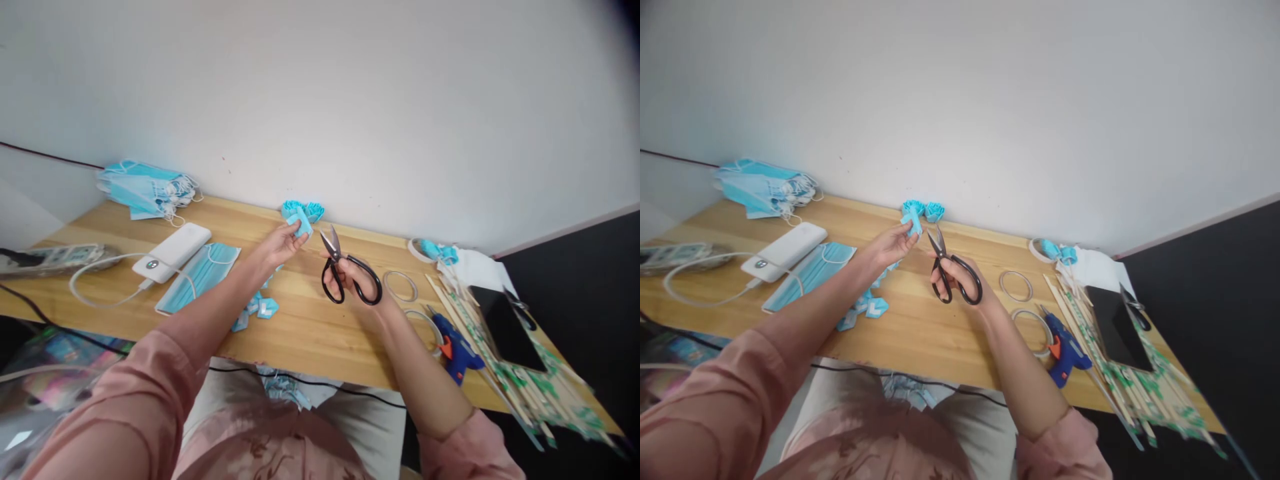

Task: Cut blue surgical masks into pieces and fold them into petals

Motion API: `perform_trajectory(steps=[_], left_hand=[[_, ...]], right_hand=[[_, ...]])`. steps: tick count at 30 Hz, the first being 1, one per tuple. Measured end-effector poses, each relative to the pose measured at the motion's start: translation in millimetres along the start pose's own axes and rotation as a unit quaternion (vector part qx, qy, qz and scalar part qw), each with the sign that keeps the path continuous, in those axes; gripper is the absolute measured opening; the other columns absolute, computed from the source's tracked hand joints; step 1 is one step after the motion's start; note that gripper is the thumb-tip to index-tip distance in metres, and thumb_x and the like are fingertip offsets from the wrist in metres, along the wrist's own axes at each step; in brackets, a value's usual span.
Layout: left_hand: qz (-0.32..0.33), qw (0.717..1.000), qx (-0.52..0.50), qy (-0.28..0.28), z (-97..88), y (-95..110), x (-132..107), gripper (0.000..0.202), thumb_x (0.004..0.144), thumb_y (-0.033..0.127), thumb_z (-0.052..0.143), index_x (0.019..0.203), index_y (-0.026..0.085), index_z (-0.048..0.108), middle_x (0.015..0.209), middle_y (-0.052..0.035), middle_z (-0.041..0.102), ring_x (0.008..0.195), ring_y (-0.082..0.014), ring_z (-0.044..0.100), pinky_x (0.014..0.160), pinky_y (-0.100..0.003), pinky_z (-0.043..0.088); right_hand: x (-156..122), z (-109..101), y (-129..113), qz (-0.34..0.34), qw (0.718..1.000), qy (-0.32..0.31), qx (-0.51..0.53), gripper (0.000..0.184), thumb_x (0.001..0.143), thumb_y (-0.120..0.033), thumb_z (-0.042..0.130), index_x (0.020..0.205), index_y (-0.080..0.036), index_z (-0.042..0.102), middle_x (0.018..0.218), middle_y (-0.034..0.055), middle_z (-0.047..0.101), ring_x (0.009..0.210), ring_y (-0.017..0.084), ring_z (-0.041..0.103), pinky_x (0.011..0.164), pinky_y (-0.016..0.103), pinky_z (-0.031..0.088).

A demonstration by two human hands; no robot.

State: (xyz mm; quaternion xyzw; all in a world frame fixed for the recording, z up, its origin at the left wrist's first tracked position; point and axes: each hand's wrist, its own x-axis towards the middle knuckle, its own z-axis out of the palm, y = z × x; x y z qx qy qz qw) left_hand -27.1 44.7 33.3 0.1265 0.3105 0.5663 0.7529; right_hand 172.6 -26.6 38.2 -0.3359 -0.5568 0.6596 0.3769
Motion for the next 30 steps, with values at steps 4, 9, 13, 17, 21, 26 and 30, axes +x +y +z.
perform_trajectory(steps=[4, 9, 13, 17, 21, 26, 30], left_hand=[[-0.015, 1.000, 0.006, 0.011, -0.4, -0.6, -0.3, 0.018, 0.096, 0.005, 0.049, 0.085, 0.011, 0.062, 0.065, 0.0001, 0.068, 0.056, -0.0074, 0.067, 0.056, -0.013, 0.056], [-0.016, 1.000, 0.009, 0.021, -1.2, -1.1, 0.4, 0.021, 0.097, 0.004, 0.047, 0.083, 0.011, 0.060, 0.067, -0.0004, 0.068, 0.056, -0.0072, 0.067, 0.057, -0.013, 0.056], [-0.012, 1.000, 0.009, 0.010, -1.7, -2.1, 0.4, 0.023, 0.097, 0.004, 0.046, 0.081, 0.011, 0.060, 0.066, 0.0001, 0.068, 0.056, -0.0079, 0.068, 0.056, -0.014, 0.057], [-0.008, 1.000, 0.011, -0.004, -4.3, -4.5, 2.5, 0.024, 0.097, 0.003, 0.047, 0.079, 0.011, 0.060, 0.065, 0.0005, 0.069, 0.056, -0.0073, 0.068, 0.057, -0.014, 0.057], [-0.007, 1.000, 0.020, -0.011, -7.0, -6.8, 4.9, 0.019, 0.094, 0.003, 0.051, 0.081, 0.011, 0.062, 0.068, -0.0002, 0.070, 0.059, -0.0078, 0.068, 0.061, -0.015, 0.058], [-0.010, 0.999, 0.045, -0.014, -5.7, -9.5, 2.3, 0.022, 0.095, 0.004, 0.050, 0.080, 0.011, 0.065, 0.071, -0.0013, 0.070, 0.062, -0.0075, 0.068, 0.069, -0.016, 0.058], [-0.007, 0.996, 0.076, -0.040, -2.0, -13.6, -2.7, 0.023, 0.095, 0.003, 0.048, 0.080, 0.010, 0.065, 0.069, -0.0015, 0.070, 0.060, -0.0081, 0.067, 0.066, -0.017, 0.057]], right_hand=[[-6.1, 6.3, 3.1, 0.010, 0.999, 0.023, -0.041, 0.057, 0.082, -0.059, 0.066, 0.118, -0.014, 0.065, 0.073, 0.0023, 0.067, 0.046, 0.011, 0.057, 0.042, 0.025, 0.045], [-5.7, 11.9, -0.6, 0.030, 0.995, 0.056, -0.072, 0.060, 0.081, -0.062, 0.066, 0.116, -0.013, 0.066, 0.070, 0.0011, 0.066, 0.044, 0.009, 0.054, 0.041, 0.023, 0.043], [-5.3, 13.3, -1.3, 0.043, 0.994, 0.058, -0.078, 0.060, 0.080, -0.061, 0.068, 0.117, -0.013, 0.066, 0.070, 0.0008, 0.065, 0.045, 0.008, 0.053, 0.042, 0.022, 0.043], [-5.2, 14.7, -1.7, 0.041, 0.994, 0.059, -0.081, 0.061, 0.080, -0.061, 0.068, 0.116, -0.013, 0.067, 0.070, 0.0009, 0.065, 0.044, 0.008, 0.053, 0.042, 0.023, 0.043], [-4.5, 13.5, 0.7, 0.043, 0.994, 0.062, -0.085, 0.061, 0.080, -0.062, 0.067, 0.116, -0.013, 0.067, 0.070, 0.0012, 0.066, 0.044, 0.009, 0.053, 0.042, 0.024, 0.043], [-2.6, 11.2, 4.8, 0.044, 0.992, 0.076, -0.089, 0.065, 0.079, -0.063, 0.067, 0.120, -0.013, 0.064, 0.070, 0.0008, 0.065, 0.045, 0.009, 0.054, 0.042, 0.023, 0.043], [-2.4, 12.2, 4.7, 0.033, 0.992, 0.074, -0.097, 0.062, 0.079, -0.064, 0.066, 0.115, -0.013, 0.066, 0.070, 0.0010, 0.064, 0.046, 0.010, 0.054, 0.042, 0.024, 0.043]])
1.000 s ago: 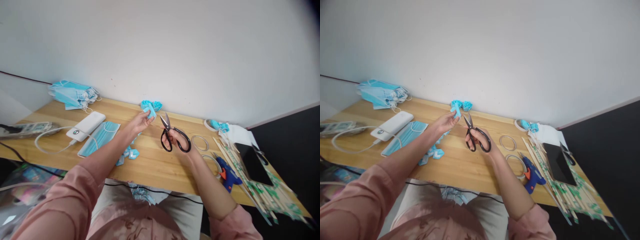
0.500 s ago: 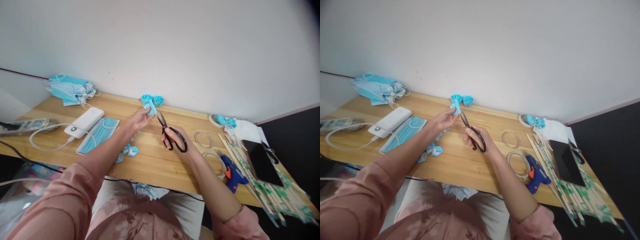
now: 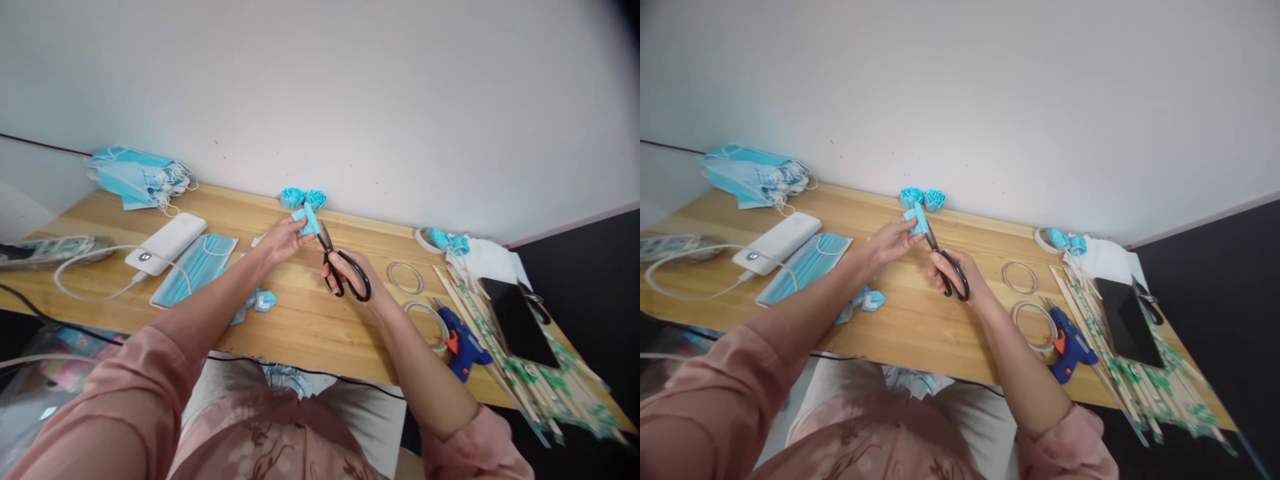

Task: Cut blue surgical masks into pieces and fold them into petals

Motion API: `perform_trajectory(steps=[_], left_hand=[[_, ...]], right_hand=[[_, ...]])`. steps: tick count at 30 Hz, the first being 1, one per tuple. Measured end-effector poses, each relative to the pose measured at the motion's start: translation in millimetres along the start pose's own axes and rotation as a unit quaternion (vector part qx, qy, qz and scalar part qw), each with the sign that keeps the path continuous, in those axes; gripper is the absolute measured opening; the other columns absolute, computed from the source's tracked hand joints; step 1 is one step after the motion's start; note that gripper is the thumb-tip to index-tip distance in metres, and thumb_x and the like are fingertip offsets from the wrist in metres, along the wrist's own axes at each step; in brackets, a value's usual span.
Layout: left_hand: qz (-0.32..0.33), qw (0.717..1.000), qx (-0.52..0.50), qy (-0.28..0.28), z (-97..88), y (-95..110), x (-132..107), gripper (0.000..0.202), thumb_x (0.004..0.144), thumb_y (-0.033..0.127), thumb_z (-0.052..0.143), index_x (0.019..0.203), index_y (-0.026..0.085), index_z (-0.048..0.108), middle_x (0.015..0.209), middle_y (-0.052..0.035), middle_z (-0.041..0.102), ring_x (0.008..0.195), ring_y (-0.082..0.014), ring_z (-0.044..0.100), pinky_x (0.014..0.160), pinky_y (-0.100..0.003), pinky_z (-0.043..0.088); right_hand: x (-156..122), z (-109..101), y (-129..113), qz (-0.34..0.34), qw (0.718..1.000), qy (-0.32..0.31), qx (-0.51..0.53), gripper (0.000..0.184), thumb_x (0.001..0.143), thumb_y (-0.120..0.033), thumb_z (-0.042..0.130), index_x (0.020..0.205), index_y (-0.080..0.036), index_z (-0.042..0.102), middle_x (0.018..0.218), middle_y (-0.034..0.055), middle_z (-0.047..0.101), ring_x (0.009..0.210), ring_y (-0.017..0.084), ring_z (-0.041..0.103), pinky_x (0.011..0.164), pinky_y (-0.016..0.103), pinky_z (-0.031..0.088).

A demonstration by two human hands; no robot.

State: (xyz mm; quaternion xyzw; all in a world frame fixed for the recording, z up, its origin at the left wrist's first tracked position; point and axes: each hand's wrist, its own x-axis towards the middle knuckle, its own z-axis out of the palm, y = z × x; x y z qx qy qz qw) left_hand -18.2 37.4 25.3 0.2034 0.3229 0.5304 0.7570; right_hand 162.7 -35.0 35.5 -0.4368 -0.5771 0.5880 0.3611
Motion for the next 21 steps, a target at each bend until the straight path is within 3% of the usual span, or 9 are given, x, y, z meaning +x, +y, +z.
perform_trajectory(steps=[5, 10, 15, 21], left_hand=[[0.015, 0.999, 0.041, -0.007, 3.2, -4.1, -3.0, 0.022, 0.095, 0.004, 0.048, 0.081, 0.010, 0.064, 0.068, -0.0027, 0.071, 0.059, -0.0093, 0.068, 0.066, -0.019, 0.058], [0.030, 0.999, 0.016, 0.008, 3.8, -5.9, -3.3, 0.013, 0.091, 0.004, 0.057, 0.084, 0.011, 0.065, 0.072, -0.0011, 0.072, 0.062, -0.0086, 0.068, 0.070, -0.020, 0.059], [0.029, 1.000, 0.001, 0.012, 5.9, -6.2, -4.8, 0.010, 0.089, 0.003, 0.060, 0.085, 0.010, 0.065, 0.072, -0.0008, 0.071, 0.064, -0.0083, 0.067, 0.074, -0.020, 0.060], [0.032, 0.999, 0.020, 0.004, 7.2, -6.0, -6.7, 0.019, 0.095, 0.004, 0.049, 0.085, 0.010, 0.064, 0.070, -0.0015, 0.070, 0.065, -0.0087, 0.068, 0.073, -0.019, 0.059]], right_hand=[[-0.5, 1.6, 0.7, -0.013, 1.000, 0.012, 0.022, 0.061, 0.081, -0.064, 0.065, 0.117, -0.014, 0.065, 0.072, 0.0009, 0.064, 0.048, 0.010, 0.055, 0.042, 0.023, 0.043], [1.8, 2.4, 7.3, -0.040, 0.997, 0.031, 0.062, 0.054, 0.084, -0.063, 0.062, 0.109, -0.016, 0.068, 0.070, -0.0005, 0.061, 0.044, 0.007, 0.049, 0.041, 0.022, 0.039], [4.0, 5.0, 15.4, -0.046, 0.992, 0.047, 0.112, 0.057, 0.085, -0.065, 0.059, 0.116, -0.017, 0.066, 0.068, -0.0021, 0.057, 0.044, 0.007, 0.045, 0.039, 0.022, 0.036], [2.9, 7.4, 17.5, -0.046, 0.988, 0.044, 0.144, 0.055, 0.085, -0.063, 0.060, 0.115, -0.017, 0.065, 0.065, -0.0035, 0.054, 0.043, 0.007, 0.042, 0.038, 0.021, 0.033]])
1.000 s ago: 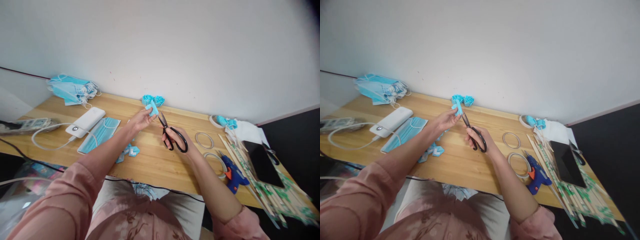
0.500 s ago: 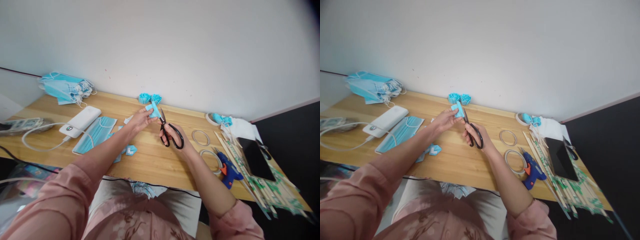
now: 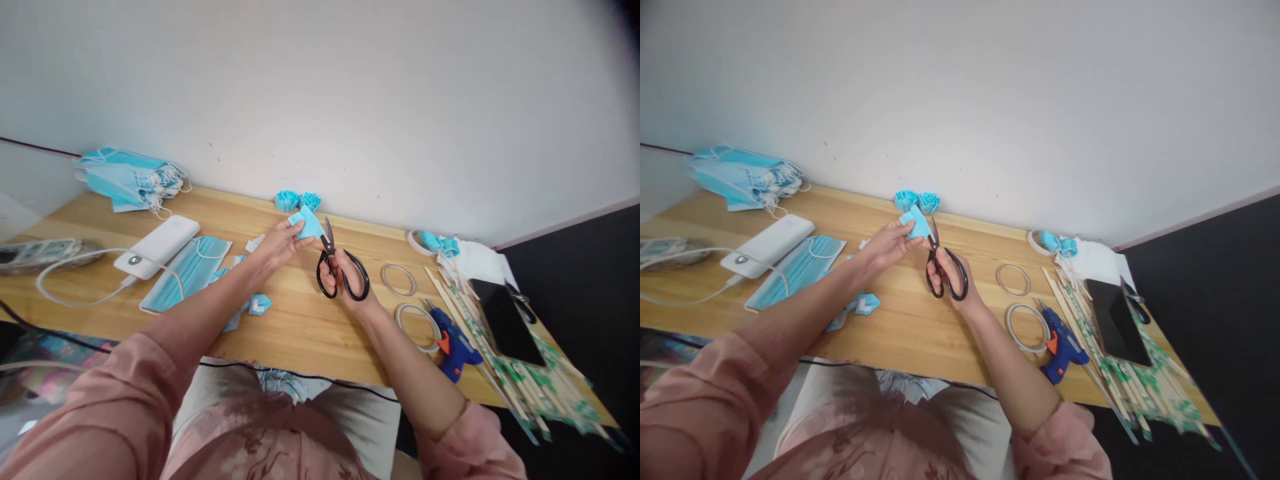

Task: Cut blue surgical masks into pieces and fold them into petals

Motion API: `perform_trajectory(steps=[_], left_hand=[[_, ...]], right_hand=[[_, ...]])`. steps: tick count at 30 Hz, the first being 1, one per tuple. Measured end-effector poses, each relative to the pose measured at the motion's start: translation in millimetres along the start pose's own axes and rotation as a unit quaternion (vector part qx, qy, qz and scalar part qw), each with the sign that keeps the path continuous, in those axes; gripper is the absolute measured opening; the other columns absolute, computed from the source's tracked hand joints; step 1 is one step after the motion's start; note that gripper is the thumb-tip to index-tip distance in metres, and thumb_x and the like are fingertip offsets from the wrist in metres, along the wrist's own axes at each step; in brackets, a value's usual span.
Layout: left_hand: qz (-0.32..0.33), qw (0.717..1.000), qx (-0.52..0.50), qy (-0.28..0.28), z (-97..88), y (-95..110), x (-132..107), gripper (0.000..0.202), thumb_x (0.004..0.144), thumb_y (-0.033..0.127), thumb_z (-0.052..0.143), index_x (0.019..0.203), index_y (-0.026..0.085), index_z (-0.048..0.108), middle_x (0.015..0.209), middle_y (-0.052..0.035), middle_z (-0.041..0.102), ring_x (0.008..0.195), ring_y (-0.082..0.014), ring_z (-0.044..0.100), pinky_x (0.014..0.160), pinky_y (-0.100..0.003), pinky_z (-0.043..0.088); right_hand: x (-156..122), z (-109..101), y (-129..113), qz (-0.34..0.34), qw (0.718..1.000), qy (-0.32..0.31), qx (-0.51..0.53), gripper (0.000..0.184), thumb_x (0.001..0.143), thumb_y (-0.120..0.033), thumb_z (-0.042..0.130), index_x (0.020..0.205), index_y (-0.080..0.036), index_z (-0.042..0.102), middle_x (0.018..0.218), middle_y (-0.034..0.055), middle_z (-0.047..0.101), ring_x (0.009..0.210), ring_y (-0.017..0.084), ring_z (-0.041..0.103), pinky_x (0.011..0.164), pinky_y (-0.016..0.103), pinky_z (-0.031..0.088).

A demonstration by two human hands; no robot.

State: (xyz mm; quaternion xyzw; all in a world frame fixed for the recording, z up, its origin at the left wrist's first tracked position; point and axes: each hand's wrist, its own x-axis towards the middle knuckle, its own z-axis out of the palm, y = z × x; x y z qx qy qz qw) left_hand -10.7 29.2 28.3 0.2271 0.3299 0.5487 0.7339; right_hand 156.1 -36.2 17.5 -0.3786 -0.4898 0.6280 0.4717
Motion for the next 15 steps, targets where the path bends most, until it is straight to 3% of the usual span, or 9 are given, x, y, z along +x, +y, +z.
perform_trajectory(steps=[15], left_hand=[[-0.005, 1.000, -0.006, 0.004, 0.5, -0.2, 0.5, 0.019, 0.094, 0.003, 0.051, 0.084, 0.010, 0.066, 0.072, -0.0022, 0.070, 0.064, -0.0085, 0.067, 0.075, -0.021, 0.059]], right_hand=[[-0.2, 1.4, -2.7, 0.008, 1.000, 0.016, -0.004, 0.056, 0.082, -0.067, 0.062, 0.107, -0.017, 0.068, 0.058, -0.0057, 0.050, 0.040, 0.006, 0.039, 0.041, 0.023, 0.039]])
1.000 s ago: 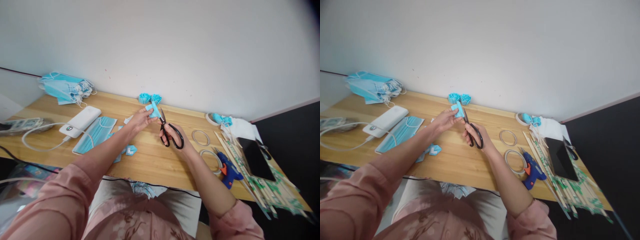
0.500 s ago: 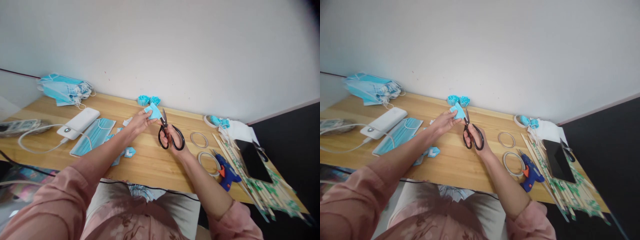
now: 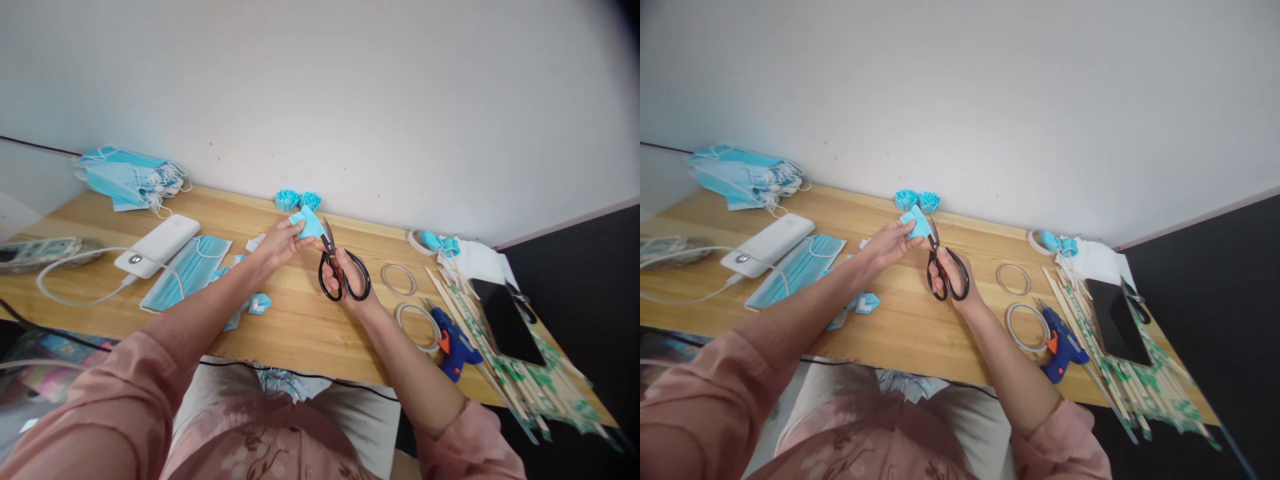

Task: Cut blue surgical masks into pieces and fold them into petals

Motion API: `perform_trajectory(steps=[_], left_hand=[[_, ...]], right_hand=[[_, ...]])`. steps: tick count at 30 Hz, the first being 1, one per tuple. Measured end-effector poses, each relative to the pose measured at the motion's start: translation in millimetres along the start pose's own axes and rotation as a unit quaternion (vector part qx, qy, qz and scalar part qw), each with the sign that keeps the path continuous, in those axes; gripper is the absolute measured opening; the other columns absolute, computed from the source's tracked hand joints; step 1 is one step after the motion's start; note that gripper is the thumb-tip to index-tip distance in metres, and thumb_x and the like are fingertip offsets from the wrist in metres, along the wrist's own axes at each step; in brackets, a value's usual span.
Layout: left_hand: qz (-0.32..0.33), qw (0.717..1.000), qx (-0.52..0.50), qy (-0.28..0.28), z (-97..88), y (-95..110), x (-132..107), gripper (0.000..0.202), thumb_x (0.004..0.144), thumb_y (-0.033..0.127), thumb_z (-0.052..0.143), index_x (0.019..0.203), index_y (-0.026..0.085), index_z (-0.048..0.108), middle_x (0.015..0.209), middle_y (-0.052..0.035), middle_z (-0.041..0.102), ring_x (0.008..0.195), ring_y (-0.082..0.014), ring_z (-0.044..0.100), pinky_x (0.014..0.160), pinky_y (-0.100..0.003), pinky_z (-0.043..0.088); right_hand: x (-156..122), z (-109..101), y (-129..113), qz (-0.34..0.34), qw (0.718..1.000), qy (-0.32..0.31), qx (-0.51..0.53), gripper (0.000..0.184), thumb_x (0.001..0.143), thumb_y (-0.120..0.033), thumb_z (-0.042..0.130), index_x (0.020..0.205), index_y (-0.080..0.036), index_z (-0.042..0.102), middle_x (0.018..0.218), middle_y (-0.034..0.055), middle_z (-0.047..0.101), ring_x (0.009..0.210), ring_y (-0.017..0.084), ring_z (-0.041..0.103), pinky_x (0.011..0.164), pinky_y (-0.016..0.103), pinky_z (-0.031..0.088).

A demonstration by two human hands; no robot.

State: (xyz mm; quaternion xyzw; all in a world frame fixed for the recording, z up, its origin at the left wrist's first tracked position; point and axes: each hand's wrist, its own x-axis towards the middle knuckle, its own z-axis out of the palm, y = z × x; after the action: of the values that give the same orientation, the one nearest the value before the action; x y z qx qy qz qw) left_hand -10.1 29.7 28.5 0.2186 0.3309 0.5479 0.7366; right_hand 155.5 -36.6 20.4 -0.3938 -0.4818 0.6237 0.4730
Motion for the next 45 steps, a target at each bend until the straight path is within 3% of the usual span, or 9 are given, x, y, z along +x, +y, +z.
perform_trajectory(steps=[12, 22, 29, 39, 45], left_hand=[[-0.003, 1.000, -0.011, 0.010, 0.5, 1.0, -1.1, 0.022, 0.094, 0.003, 0.050, 0.080, 0.010, 0.066, 0.068, -0.0010, 0.069, 0.060, -0.0082, 0.066, 0.071, -0.020, 0.059], [-0.003, 1.000, -0.005, 0.007, -2.6, 2.3, 2.0, 0.010, 0.090, 0.005, 0.060, 0.085, 0.011, 0.067, 0.070, -0.0012, 0.071, 0.061, -0.0080, 0.067, 0.074, -0.020, 0.060], [-0.006, 1.000, 0.001, -0.004, -4.3, 4.4, 4.0, 0.009, 0.085, 0.002, 0.065, 0.085, 0.011, 0.067, 0.071, 0.0001, 0.072, 0.062, -0.0080, 0.068, 0.068, -0.018, 0.059], [0.010, 0.999, 0.046, -0.020, -9.8, 6.1, 7.4, 0.010, 0.080, 0.004, 0.072, 0.080, 0.011, 0.065, 0.070, -0.0004, 0.071, 0.059, -0.0086, 0.067, 0.061, -0.017, 0.057], [0.029, 0.996, 0.074, -0.031, -9.4, 6.4, 6.1, 0.010, 0.078, 0.005, 0.075, 0.082, 0.010, 0.067, 0.072, -0.0013, 0.072, 0.061, -0.0108, 0.067, 0.061, -0.022, 0.058]], right_hand=[[-0.8, 2.7, -0.3, 0.006, 1.000, 0.017, -0.005, 0.055, 0.081, -0.065, 0.065, 0.106, -0.015, 0.069, 0.055, -0.0068, 0.048, 0.037, 0.006, 0.038, 0.040, 0.023, 0.041], [0.2, 4.0, -0.2, 0.003, 0.999, 0.023, -0.025, 0.055, 0.081, -0.064, 0.066, 0.105, -0.014, 0.070, 0.050, -0.0081, 0.045, 0.035, 0.006, 0.036, 0.039, 0.023, 0.042], [0.9, 3.1, -1.8, 0.013, 0.999, 0.015, -0.048, 0.057, 0.080, -0.065, 0.066, 0.105, -0.014, 0.069, 0.049, -0.0090, 0.043, 0.035, 0.006, 0.036, 0.042, 0.023, 0.046], [3.6, -7.4, 0.7, 0.027, 0.995, -0.093, -0.014, 0.078, 0.078, -0.078, 0.058, 0.134, -0.024, 0.049, 0.061, -0.0098, 0.052, 0.039, 0.005, 0.040, 0.063, 0.028, 0.058], [4.4, -7.7, -1.2, 0.030, 0.994, -0.105, -0.027, 0.091, 0.076, -0.078, 0.059, 0.146, -0.022, 0.040, 0.061, -0.0094, 0.053, 0.039, 0.006, 0.040, 0.065, 0.032, 0.059]])
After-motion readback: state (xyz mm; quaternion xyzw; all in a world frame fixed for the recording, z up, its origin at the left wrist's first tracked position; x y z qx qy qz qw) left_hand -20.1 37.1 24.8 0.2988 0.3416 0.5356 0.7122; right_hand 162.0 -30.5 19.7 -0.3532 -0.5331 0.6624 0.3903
